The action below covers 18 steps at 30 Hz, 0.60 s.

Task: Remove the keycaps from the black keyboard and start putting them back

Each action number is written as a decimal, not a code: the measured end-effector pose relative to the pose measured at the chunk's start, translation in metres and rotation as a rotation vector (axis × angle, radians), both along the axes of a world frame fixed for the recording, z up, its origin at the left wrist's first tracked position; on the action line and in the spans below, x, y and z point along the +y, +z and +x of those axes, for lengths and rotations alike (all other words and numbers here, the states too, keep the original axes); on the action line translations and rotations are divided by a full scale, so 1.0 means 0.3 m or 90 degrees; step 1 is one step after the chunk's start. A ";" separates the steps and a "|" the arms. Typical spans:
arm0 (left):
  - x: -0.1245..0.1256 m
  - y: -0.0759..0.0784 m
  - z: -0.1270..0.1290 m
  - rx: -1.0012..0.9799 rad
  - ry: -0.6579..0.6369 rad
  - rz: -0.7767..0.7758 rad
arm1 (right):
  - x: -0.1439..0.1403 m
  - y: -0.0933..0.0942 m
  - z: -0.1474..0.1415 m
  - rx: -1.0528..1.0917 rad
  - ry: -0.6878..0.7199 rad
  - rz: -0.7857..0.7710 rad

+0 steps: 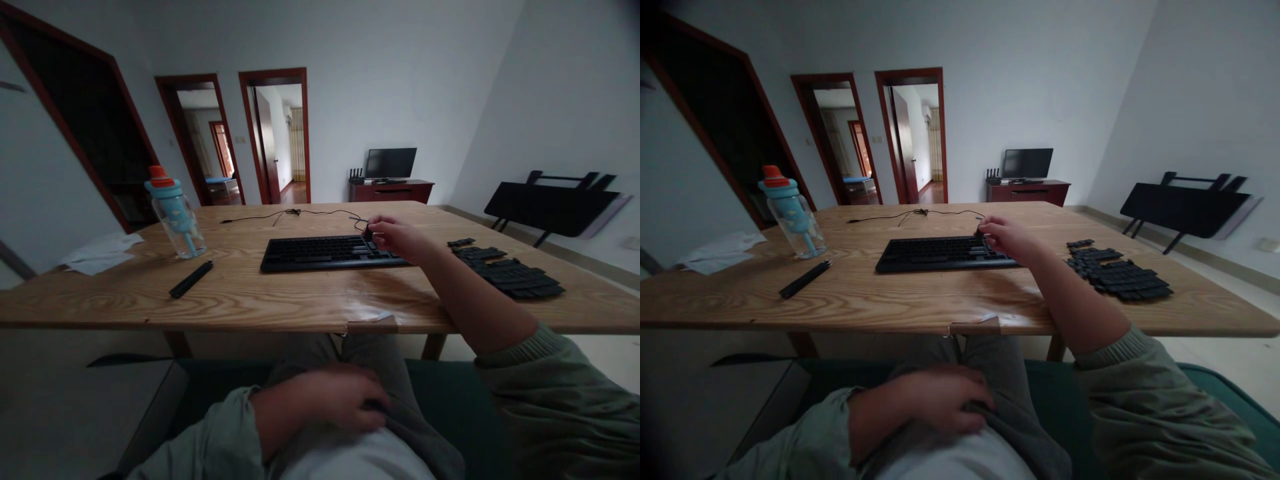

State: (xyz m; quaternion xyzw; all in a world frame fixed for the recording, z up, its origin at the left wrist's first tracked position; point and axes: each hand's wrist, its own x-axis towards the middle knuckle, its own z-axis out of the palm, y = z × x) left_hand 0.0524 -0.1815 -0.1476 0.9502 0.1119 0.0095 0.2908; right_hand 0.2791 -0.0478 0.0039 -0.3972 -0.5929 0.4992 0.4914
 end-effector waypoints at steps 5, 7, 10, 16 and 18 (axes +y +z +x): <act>-0.019 0.431 -0.082 -0.239 -0.003 0.122 | -0.014 -0.006 -0.022 -0.035 0.032 0.021; 0.077 0.516 -0.085 -0.312 0.126 0.287 | -0.018 -0.006 -0.027 -0.038 0.032 0.029; 0.277 0.567 -0.040 -0.350 0.264 0.450 | -0.018 -0.003 -0.029 -0.036 0.026 0.039; 0.496 0.559 0.112 -0.371 0.342 0.454 | 0.002 0.011 0.030 0.002 -0.031 0.051; 0.504 0.546 0.143 -0.396 0.356 0.445 | 0.007 0.017 0.058 0.010 -0.044 0.057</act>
